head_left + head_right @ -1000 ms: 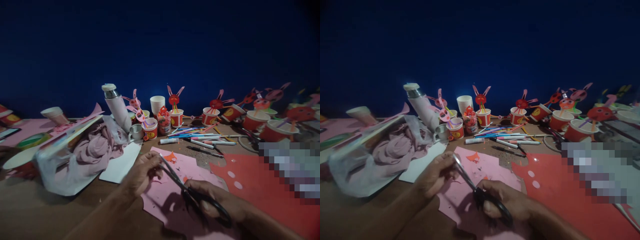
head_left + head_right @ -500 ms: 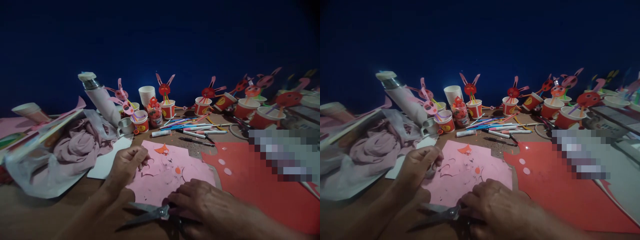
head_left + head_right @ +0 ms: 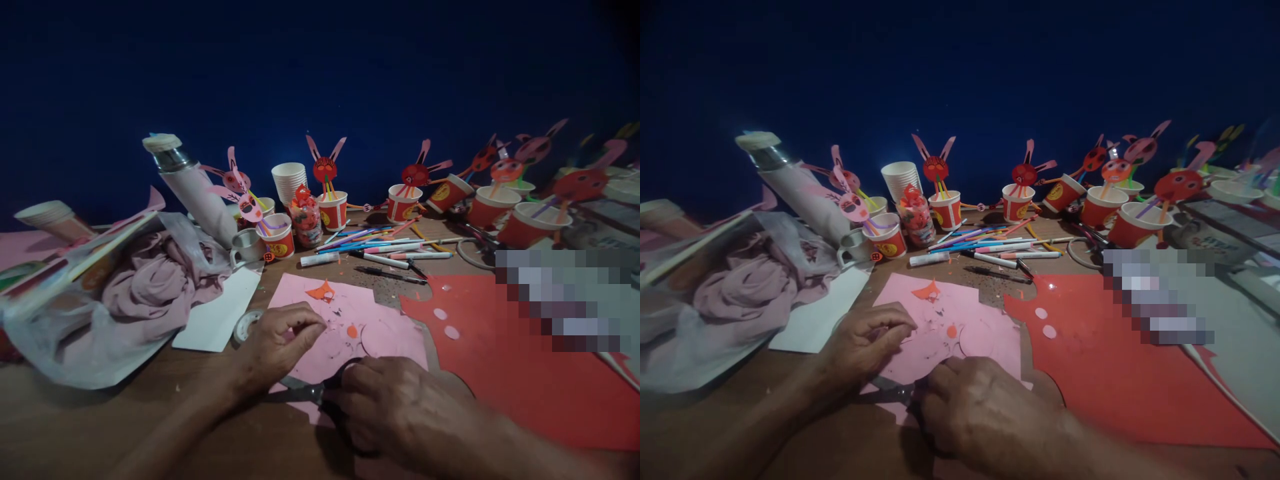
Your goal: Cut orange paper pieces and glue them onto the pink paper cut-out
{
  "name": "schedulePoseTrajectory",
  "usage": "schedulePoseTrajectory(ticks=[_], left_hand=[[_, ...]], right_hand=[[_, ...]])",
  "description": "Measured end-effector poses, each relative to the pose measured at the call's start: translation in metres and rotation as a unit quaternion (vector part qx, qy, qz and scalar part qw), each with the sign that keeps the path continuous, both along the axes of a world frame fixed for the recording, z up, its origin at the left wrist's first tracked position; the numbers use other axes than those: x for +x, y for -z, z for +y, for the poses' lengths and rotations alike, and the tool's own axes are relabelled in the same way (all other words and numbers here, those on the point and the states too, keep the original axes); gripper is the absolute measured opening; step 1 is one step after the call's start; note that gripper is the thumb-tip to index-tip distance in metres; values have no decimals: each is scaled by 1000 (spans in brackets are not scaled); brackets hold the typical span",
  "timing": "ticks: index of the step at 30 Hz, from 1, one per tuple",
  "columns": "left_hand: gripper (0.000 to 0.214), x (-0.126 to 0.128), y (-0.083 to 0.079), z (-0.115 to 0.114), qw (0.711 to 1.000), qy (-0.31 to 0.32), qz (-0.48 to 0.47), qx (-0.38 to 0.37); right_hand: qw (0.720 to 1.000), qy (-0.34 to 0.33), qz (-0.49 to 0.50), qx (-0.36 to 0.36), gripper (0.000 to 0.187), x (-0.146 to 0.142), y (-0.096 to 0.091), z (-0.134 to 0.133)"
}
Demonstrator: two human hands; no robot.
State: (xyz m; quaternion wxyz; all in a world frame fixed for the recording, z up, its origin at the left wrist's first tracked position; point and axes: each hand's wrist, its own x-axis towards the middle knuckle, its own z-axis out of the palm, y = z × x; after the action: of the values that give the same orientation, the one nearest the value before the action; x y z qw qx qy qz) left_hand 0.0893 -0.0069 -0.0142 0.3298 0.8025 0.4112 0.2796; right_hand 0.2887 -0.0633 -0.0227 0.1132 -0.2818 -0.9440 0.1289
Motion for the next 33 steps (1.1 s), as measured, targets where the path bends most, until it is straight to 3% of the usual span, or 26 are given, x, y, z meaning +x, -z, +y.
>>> schedulePoseTrajectory(ticks=[2, 6, 7, 13, 18, 22, 28, 33], left_hand=[[16, 3, 1, -1, 999, 32, 18, 28], [18, 5, 7, -3, 984, 86, 64, 140], [19, 5, 8, -3, 979, 94, 77, 161], [17, 5, 18, -3, 960, 83, 157, 219], [16, 5, 23, -2, 956, 76, 169, 226], [13, 3, 23, -1, 962, 70, 145, 220], [10, -6, 14, 11, 971, -2, 72, 226], [11, -12, 10, 18, 970, -37, 71, 229]], right_hand=[[999, 36, 38, 5, 18, 6, 1, 10], [973, 202, 105, 36, 21, 18, 7, 35], [971, 212, 104, 45, 21, 19, 9, 40], [973, 217, 32, 69, 11, 12, 18, 43], [972, 222, -39, 68, 12, 6, 22, 43], [969, 242, -32, 33, 12, 4, 21, 44], [965, 262, -6, -17, 11, 3, 18, 44], [963, 269, 7, -20, 9, 4, 20, 45]])
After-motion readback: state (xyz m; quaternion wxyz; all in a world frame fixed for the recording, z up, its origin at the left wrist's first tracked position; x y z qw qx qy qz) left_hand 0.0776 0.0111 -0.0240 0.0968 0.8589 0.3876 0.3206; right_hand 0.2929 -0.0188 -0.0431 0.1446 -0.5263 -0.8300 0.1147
